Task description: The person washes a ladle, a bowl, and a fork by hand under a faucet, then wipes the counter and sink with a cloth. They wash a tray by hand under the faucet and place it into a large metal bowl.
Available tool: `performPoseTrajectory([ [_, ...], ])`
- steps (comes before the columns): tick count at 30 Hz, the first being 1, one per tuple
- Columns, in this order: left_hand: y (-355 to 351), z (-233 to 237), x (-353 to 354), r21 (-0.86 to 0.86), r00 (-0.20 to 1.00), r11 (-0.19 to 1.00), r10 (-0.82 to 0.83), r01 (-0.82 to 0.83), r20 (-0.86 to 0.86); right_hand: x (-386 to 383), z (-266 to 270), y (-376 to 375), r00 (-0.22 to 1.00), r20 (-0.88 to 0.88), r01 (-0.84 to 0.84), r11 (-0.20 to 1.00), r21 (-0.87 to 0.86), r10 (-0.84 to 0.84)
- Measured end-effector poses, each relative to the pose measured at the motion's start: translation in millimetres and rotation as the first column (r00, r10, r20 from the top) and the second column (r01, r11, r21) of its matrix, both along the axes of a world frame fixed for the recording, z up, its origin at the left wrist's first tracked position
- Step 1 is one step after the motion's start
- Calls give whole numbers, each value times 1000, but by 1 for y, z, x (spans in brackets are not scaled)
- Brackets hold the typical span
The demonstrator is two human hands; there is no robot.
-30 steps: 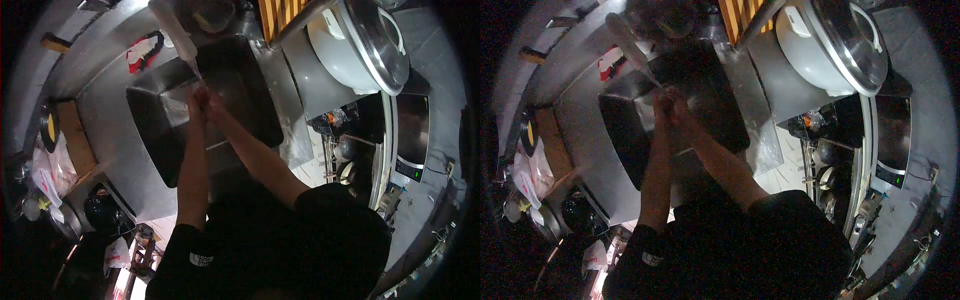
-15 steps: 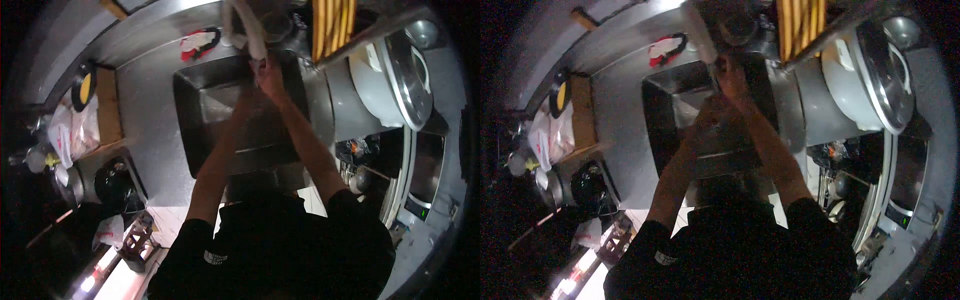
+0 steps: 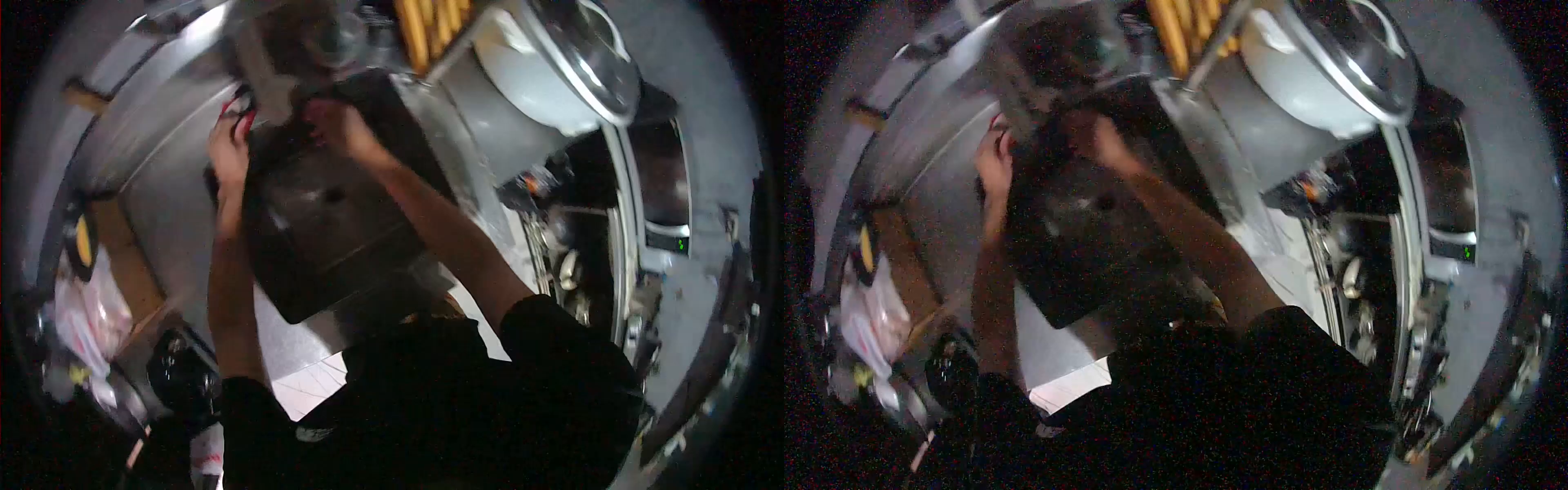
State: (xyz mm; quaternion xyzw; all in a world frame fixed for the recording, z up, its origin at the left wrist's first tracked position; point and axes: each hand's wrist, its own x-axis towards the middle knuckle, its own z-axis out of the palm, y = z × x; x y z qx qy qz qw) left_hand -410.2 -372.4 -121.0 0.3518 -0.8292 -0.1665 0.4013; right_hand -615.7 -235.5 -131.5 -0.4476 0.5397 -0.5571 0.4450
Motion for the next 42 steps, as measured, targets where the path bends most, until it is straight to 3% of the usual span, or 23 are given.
performPoseTrajectory([
  [1, 31, 11, -9, -11, 999, 1000, -20, 20, 45, 5, 29, 37, 995, -97, 32, 999, 13, -30],
  [2, 55, 4, -10, 244, 989, 960, -145, 140, -1, 6, 54, 68, 847, -528, -1, 994, -114, -60],
  [3, 88, 6, -11, 493, 975, 842, -186, 221, -119, 5, 63, 88, 846, -529, 18, 994, -109, -74],
  [5, 142, 3, -23, 611, 948, 728, -279, 312, -152, 1, 74, 116, 640, -737, 54, 969, -241, -219],
  [6, 160, -3, -33, 517, 930, 786, -362, 338, -59, -5, 79, 128, 553, -787, 59, 955, -291, -274],
  [8, 207, 48, -54, 633, 923, 672, -284, 385, -259, -22, 80, 154, 908, -346, -198, 970, 137, 235],
  [11, 234, 21, -79, 733, 853, 448, -361, 512, -376, -51, 89, 188, 891, -307, -208, 902, 379, 335],
  [14, 251, 67, -97, 611, 873, 640, -445, 466, -200, -94, 100, 205, 902, -290, -262, 939, 223, 321],
  [18, 281, 87, -65, 487, 940, 807, -246, 333, -234, -138, 130, 194, 826, -557, 114, 944, 310, 83],
  [20, 294, 66, -27, 619, 979, 778, 26, 108, -204, -150, 136, 181, 770, -627, 52, 991, -122, -118],
  [21, 300, 39, 2, 740, 954, 666, 151, 94, -258, -158, 133, 175, 752, -631, 21, 964, -264, -189],
  [22, 307, 19, 29, 838, 912, 537, 288, 98, -292, -169, 118, 167, 652, -758, -96, 989, -109, -20],
  [23, 318, 21, 43, 838, 909, 541, 307, 76, -281, -179, 100, 159, 517, -841, -195, 979, 63, 157],
  [25, 338, 24, 65, 427, 952, 851, 278, -306, 129, -193, 58, 142, 471, -876, -288, 957, -45, 101],
  [28, 360, 10, 99, 381, 880, 794, 423, -475, 216, -190, 25, 132, 450, -890, -397, 910, -123, 77],
  [30, 362, 6, 102, 308, 882, 827, 430, -471, 194, -191, 15, 143, 463, -877, -413, 907, -86, 128],
  [33, 359, 3, 99, 246, 899, 865, 409, -437, 158, -177, 21, 177, 301, -952, -355, 934, -51, 62],
  [36, 358, 4, 101, 199, 899, 883, 389, -426, 201, -136, 27, 220, 210, -973, -117, 985, -125, -99],
  [38, 358, 3, 102, 168, 899, 903, 344, -396, 270, -94, 20, 228, 499, -866, -240, 955, -176, -34],
  [39, 361, 2, 101, 174, 904, 908, 328, -382, 273, -73, 12, 231, 500, -866, -225, 960, -169, -36],
  [40, 359, -1, 100, 132, 904, 914, 344, -385, 255, -50, 1, 228, 719, -660, -144, 975, 169, 220],
  [41, 355, -1, 102, 88, 904, 920, 353, -383, 241, -35, -5, 229, 885, -312, -162, 857, 489, 345],
  [42, 354, -1, 107, 127, 921, 928, 317, -350, 226, -32, 15, 232, 895, -312, -138, 865, 483, 318],
])
